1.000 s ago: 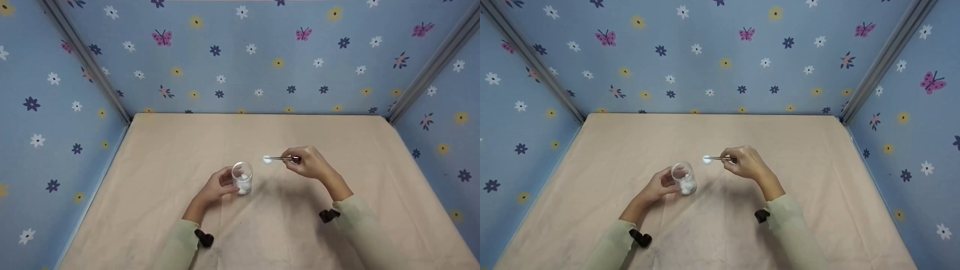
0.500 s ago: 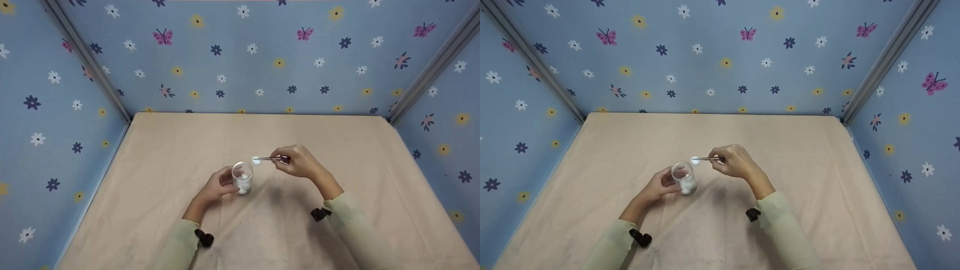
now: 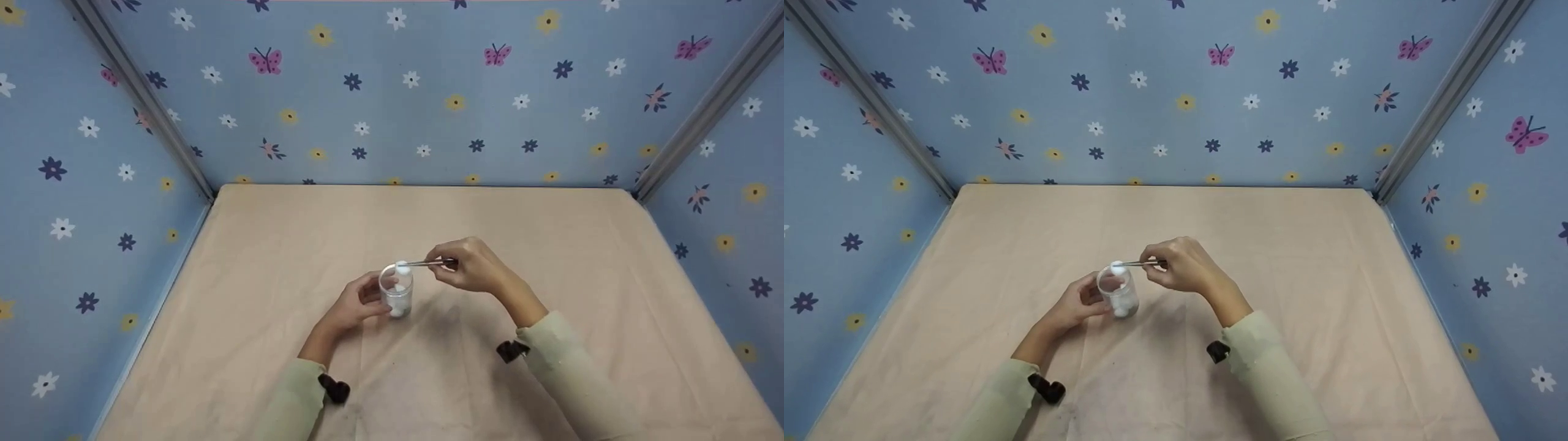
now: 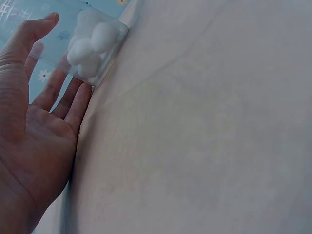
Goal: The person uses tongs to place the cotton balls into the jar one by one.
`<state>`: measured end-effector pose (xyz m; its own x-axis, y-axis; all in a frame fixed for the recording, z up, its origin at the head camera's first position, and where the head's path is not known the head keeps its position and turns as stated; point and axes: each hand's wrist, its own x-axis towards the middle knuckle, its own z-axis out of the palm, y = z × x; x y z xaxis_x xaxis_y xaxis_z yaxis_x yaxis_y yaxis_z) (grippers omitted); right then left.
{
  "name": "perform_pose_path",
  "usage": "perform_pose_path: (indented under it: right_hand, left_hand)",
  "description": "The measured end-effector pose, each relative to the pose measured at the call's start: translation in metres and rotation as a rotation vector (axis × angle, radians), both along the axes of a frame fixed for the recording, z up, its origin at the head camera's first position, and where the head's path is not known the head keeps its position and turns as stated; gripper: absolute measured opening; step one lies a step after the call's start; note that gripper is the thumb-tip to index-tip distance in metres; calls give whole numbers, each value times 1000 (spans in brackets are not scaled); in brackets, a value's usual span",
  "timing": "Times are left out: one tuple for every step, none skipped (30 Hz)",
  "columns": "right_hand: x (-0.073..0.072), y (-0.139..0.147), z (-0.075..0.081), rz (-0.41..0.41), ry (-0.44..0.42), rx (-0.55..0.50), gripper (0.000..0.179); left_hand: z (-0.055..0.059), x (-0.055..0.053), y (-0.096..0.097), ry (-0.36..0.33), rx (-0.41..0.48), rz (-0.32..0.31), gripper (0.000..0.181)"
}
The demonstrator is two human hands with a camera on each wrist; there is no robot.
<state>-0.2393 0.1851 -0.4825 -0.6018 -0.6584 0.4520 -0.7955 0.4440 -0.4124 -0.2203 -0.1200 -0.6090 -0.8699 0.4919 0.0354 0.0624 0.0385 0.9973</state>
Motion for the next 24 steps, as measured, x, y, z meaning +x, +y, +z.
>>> perform_pose_path:
  right_hand:
    - [0, 0, 0, 2, 3, 1, 8]
    - [0, 0, -1, 3, 6, 2, 8]
    - [0, -1, -1, 4, 6, 3, 8]
    - [0, 0, -1, 5, 6, 5, 9]
    - [0, 0, -1, 7, 6, 7, 9]
    - [0, 0, -2, 7, 6, 9, 9]
    - [1, -1, -1, 8, 3, 9, 9]
    - [1, -1, -1, 10, -1, 11, 9]
    - [1, -1, -1, 12, -5, 11, 9]
    - [1, -1, -1, 12, -9, 14, 10]
    - [1, -1, -1, 13, -14, 16, 10]
    - [1, -1, -1, 12, -19, 18, 10]
    - [1, -1, -1, 11, -25, 19, 10]
    - [1, -1, -1, 10, -29, 23, 10]
    - [1, -1, -1, 10, -31, 23, 10]
    - [1, -1, -2, 8, -31, 24, 10]
    - [1, 0, -2, 8, -30, 26, 10]
    - [2, 0, -2, 7, -28, 26, 10]
    - [2, 0, -3, 8, -26, 27, 10]
    - [1, 1, -3, 8, -24, 27, 10]
    - [1, 1, -3, 9, -24, 26, 10]
    - [2, 1, -3, 9, -26, 27, 11]
    - [2, 1, -3, 8, -30, 28, 11]
    - [1, 2, -3, 7, -32, 28, 11]
  left_hand:
    - [0, 0, 0, 1, -3, 0, 74]
    - [0, 0, 0, 0, -4, 2, 74]
    - [-1, 0, 0, 0, -5, 4, 74]
    - [-1, 0, 0, -1, -4, 3, 73]
    - [-1, 0, 0, -3, -6, 5, 73]
    - [-1, 0, 0, -6, -6, 5, 73]
    - [0, 0, 0, -7, -5, 5, 73]
    - [0, 0, 0, -9, -5, 5, 73]
    - [-1, 0, 0, -9, -5, 5, 73]
    - [-1, 0, 0, -10, -6, 5, 73]
    - [-1, 0, 0, -9, -8, 6, 74]
    - [-1, -1, 0, -7, -7, 7, 74]
    - [-2, -1, 0, -5, -10, 8, 74]
    - [-2, -1, 0, -3, -12, 8, 74]
    - [-2, -1, 0, -3, -12, 7, 74]
    - [-2, -1, 0, -3, -16, 7, 74]
    - [-2, -1, 0, -3, -19, 7, 74]
    - [-2, -2, 0, -2, -21, 6, 74]
    - [-2, -2, 0, -1, -27, 6, 74]
    - [-1, -2, 1, -1, -30, 6, 73]
    - [-1, -1, 1, -1, -35, 7, 73]
    - [-1, -1, 1, -2, -36, 8, 73]
    - [-1, -1, 0, -1, -36, 9, 73]
    - [-1, -1, 0, -1, -36, 10, 73]
